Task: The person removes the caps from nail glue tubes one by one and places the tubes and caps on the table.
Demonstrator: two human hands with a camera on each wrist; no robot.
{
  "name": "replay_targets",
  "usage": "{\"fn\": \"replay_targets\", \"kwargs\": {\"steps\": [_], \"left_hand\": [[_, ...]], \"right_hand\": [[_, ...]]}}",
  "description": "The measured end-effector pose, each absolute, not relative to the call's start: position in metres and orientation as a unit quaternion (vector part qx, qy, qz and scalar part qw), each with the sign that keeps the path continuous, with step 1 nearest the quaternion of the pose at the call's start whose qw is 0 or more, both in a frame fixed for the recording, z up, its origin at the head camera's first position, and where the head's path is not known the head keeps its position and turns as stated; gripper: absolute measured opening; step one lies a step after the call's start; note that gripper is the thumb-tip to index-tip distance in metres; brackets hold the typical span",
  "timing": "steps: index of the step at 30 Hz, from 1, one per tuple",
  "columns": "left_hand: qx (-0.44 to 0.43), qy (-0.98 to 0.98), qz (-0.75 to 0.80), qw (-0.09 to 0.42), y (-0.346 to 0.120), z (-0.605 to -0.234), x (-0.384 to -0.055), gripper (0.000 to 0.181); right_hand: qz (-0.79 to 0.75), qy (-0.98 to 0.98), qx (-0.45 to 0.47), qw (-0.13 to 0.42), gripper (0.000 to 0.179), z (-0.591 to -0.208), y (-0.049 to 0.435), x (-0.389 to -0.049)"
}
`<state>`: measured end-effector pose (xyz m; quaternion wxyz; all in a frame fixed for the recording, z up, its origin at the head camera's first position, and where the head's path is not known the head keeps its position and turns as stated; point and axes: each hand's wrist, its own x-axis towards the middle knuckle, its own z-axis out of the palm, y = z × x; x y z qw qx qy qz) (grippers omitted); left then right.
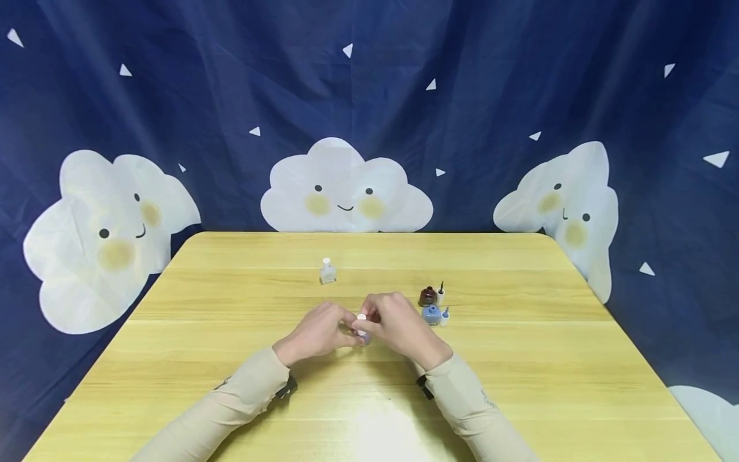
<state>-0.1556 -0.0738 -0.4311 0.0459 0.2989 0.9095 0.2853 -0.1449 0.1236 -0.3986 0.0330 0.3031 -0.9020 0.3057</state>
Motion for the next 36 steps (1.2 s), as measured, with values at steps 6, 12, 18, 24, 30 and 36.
{"fn": "replay_targets", "kwargs": {"steps": [6,12,18,24,30,36], "left_hand": [[0.303,0.910,0.281,0.043,-0.0749,-0.4291,-0.1548,0.011],[0.303,0.910,0.280,0.049,-0.0755,-0.4273,-0.1542,0.013],[0.299,0.913,0.272,0.049,-0.0754,-0.4284,-0.1545,0.013],[0.295,0.917,0.263,0.049,-0.0735,-0.4267,-0.1526,0.016],[0.289,0.921,0.255,0.055,-0.0726,-0.4259,-0.1517,0.018],[0.297,0.918,0.258,0.048,-0.0736,-0.4253,-0.1516,0.015]], "right_hand": [[0.289,-0.898,0.328,0.052,0.012,-0.3973,0.1230,-0.1450],[0.279,-0.890,0.357,0.057,0.007,-0.3944,0.1224,-0.1441],[0.274,-0.888,0.364,0.060,0.006,-0.3932,0.1222,-0.1423],[0.276,-0.902,0.331,0.033,0.012,-0.3934,0.1230,-0.1418],[0.281,-0.907,0.315,0.016,0.016,-0.3946,0.1237,-0.1423],[0.276,-0.905,0.324,0.022,0.013,-0.3944,0.1229,-0.1427]]}}
